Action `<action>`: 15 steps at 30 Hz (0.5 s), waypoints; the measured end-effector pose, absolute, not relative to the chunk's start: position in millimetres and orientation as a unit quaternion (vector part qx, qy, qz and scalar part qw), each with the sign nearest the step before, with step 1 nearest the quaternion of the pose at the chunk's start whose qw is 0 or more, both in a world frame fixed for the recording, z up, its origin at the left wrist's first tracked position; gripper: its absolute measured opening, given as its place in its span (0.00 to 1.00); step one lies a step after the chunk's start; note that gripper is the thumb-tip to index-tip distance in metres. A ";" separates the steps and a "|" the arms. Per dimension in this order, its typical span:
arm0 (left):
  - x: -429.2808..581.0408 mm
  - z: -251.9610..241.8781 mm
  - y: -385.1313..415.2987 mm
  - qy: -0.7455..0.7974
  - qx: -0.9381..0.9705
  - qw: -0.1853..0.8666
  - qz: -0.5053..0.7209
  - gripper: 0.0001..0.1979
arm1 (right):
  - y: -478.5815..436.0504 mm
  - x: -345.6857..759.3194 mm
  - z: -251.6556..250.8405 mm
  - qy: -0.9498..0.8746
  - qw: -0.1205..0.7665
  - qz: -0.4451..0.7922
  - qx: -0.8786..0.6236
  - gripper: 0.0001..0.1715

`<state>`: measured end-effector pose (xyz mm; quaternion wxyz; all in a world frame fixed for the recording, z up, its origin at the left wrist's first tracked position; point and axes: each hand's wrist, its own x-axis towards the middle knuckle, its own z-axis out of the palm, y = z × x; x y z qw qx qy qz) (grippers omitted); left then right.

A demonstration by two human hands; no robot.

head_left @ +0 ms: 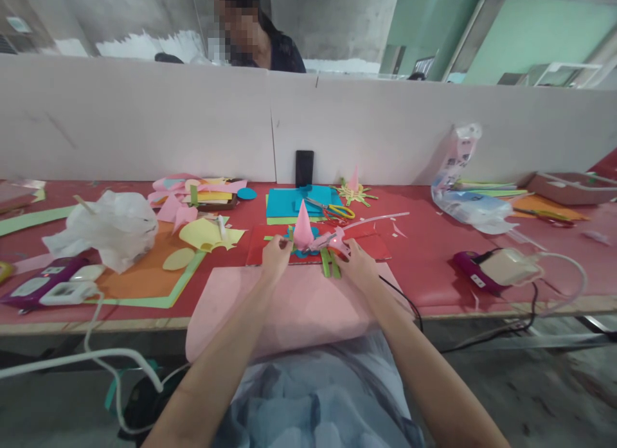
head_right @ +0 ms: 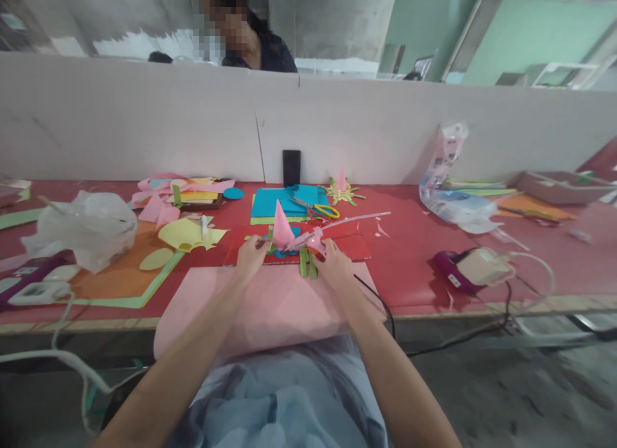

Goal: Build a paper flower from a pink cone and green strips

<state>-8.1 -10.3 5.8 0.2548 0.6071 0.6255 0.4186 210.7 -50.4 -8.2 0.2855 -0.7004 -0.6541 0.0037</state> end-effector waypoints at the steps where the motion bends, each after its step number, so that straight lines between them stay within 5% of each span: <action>1: -8.1 5.7 -10.2 0.625 0.607 0.255 0.418 0.05 | -50.0 211.1 -8.5 -0.655 0.284 0.006 -0.701 0.21; 15: -7.5 4.3 -9.3 0.620 0.606 0.249 0.432 0.05 | -48.6 215.1 -11.9 -0.655 0.303 -0.006 -0.693 0.23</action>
